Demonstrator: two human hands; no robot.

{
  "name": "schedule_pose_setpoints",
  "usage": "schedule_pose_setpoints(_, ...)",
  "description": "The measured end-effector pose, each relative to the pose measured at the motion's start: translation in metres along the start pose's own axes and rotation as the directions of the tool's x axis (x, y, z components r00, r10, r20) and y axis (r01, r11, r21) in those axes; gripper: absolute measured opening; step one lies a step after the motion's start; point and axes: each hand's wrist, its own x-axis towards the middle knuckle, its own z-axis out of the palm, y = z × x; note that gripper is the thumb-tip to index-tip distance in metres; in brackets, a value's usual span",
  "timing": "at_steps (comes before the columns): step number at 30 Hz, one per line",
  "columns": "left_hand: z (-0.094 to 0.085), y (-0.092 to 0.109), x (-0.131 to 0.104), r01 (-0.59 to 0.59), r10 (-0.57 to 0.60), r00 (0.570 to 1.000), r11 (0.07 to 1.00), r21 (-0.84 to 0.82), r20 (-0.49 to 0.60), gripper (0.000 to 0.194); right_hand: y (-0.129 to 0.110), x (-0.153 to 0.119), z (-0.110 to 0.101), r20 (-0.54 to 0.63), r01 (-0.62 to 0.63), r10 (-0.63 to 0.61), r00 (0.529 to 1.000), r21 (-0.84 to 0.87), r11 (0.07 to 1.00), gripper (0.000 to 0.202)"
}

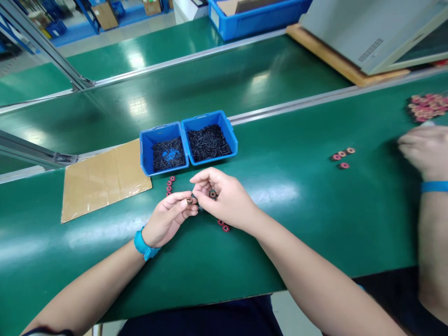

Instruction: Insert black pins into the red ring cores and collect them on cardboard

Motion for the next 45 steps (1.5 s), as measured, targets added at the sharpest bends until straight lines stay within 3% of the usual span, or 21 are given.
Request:
schedule_pose_setpoints(14,0.0012,0.0002,0.0,-0.018,0.019,0.999,1.0,0.025,-0.032,0.021,0.0041,-0.0008,0.0052,-0.039,0.022,-0.019,0.999,0.073,0.997,0.013)
schedule_pose_setpoints(30,0.002,0.001,-0.001,0.009,-0.009,0.999,1.0,-0.002,-0.043,0.023,0.0022,-0.0001,0.0056,0.011,-0.025,0.024,1.0,0.12,0.993,0.015)
schedule_pose_setpoints(33,0.0029,0.0022,-0.001,0.023,-0.023,0.999,1.0,-0.015,-0.037,0.024,0.0034,-0.0015,0.0065,-0.012,0.017,-0.016,1.0,0.066,0.998,0.014)
schedule_pose_setpoints(36,0.0032,0.0028,-0.0009,0.035,-0.036,0.999,0.999,-0.017,-0.024,0.024,0.005,-0.0029,0.0079,-0.046,0.106,-0.111,0.993,-0.091,0.99,0.013)
schedule_pose_setpoints(40,0.0025,0.0024,-0.0006,0.057,-0.057,0.998,0.998,-0.036,-0.015,0.023,0.0077,-0.0036,0.0093,-0.016,0.301,-0.33,0.944,-0.373,0.878,0.015)
schedule_pose_setpoints(45,0.0017,0.0026,0.0004,0.064,-0.064,0.998,0.995,-0.076,-0.003,0.018,0.0064,-0.0065,0.0101,0.181,0.535,-0.539,0.823,-0.567,0.626,0.021)
